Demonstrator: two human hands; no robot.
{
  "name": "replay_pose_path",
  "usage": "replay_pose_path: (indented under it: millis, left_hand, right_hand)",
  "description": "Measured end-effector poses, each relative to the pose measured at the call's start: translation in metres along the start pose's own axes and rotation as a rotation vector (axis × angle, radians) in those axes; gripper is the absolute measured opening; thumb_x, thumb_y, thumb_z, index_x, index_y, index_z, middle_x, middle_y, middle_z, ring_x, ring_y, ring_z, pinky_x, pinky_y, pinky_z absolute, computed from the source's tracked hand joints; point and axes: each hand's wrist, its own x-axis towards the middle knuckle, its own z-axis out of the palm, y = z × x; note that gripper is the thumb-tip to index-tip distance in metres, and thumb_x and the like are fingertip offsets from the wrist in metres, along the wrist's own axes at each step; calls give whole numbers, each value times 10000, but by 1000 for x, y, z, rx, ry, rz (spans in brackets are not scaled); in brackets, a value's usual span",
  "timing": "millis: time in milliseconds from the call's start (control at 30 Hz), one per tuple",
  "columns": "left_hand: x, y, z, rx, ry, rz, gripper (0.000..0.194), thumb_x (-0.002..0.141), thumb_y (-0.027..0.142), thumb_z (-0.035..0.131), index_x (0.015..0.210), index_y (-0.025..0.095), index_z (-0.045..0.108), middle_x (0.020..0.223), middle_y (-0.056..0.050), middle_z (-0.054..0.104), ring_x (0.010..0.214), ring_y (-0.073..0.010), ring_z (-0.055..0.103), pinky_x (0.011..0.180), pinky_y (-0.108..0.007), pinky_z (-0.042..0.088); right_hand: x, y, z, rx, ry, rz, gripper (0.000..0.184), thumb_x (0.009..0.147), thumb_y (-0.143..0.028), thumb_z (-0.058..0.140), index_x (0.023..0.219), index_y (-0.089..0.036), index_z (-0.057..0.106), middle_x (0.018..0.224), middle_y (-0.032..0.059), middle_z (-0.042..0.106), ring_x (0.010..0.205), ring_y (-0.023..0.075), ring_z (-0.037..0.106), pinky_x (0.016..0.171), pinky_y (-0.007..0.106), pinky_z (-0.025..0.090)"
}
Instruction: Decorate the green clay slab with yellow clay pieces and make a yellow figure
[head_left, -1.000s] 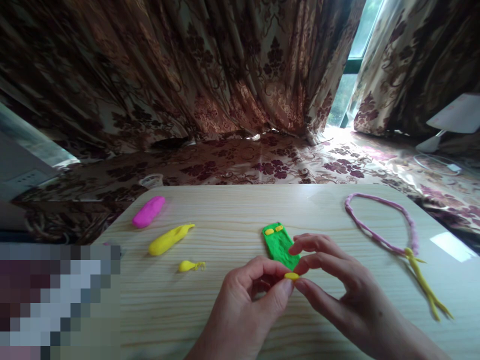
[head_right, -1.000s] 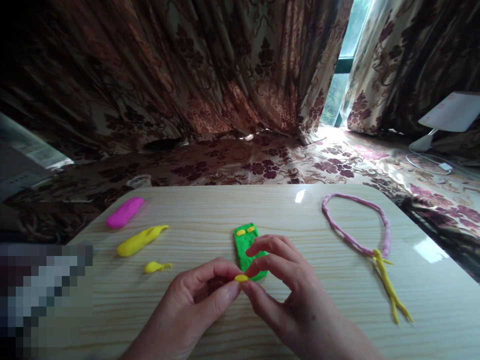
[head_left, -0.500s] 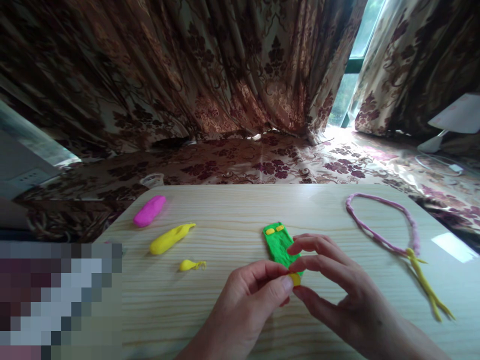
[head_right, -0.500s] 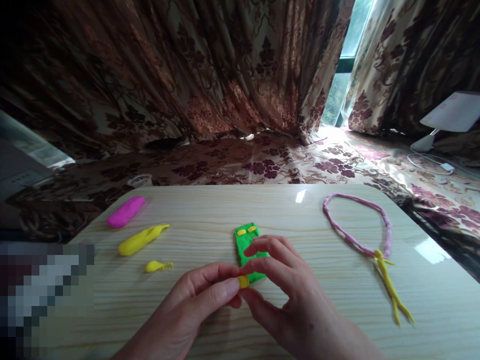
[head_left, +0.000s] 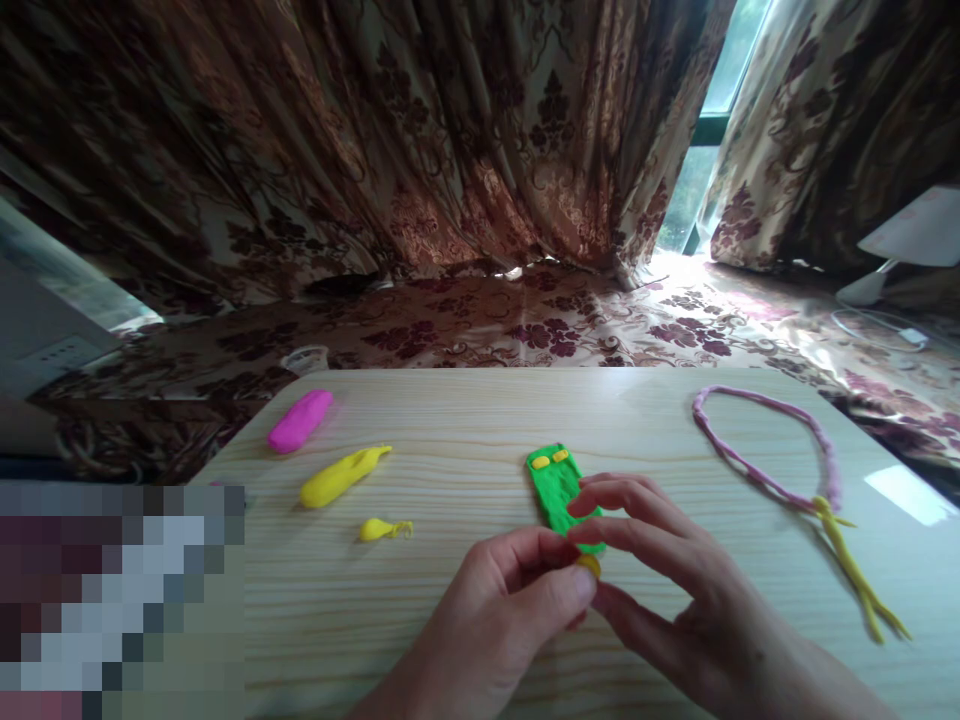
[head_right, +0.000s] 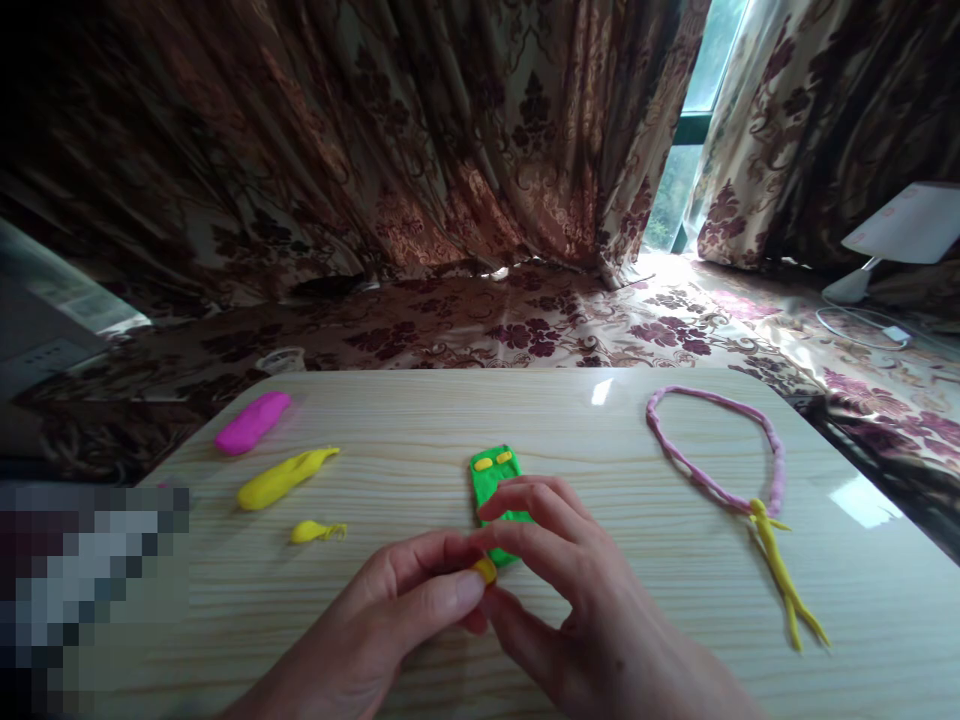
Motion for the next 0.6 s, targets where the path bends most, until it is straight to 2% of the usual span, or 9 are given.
replay_pose_path:
  millis: [133, 267, 367, 600]
  left_hand:
    - [2, -4, -2, -93, 25, -20, 149, 746, 264, 642, 855, 176, 694, 844, -39, 661, 763, -161, 548, 765, -306, 419]
    - [3, -5, -2, -81, -20, -22, 170, 743, 266, 644, 864, 164, 704, 822, -46, 661, 744, -164, 553, 760, -310, 416]
    - [2, -6, -1, -67, 13, 8, 172, 749, 279, 631, 865, 185, 714, 766, -29, 659, 731, -164, 554, 752, -307, 412]
    - [2, -9, 0, -3, 38, 14, 189, 733, 306, 650, 869, 205, 734, 819, -33, 691, 758, -172, 556, 760, -303, 412]
  right_hand:
    - [0, 2, 2, -27, 94, -23, 417, 768, -91, 625, 1137, -230, 491, 1185, 63, 502, 1171, 204, 434, 965, 335, 416]
    - [2, 1, 2, -67, 74, -10, 320, 772, -74, 601, 1047, -222, 535, 1158, 62, 521, 1162, 202, 443, 951, 327, 424]
    - [1, -1, 1, -63, 56, -5, 348, 778, -47, 568, 1075, -226, 537, 1172, 63, 514, 1170, 201, 441, 957, 330, 422]
    - [1, 3, 2, -69, 69, -35, 358, 765, -97, 617, 1091, -226, 543, 1162, 73, 526, 1157, 220, 455, 939, 344, 437]
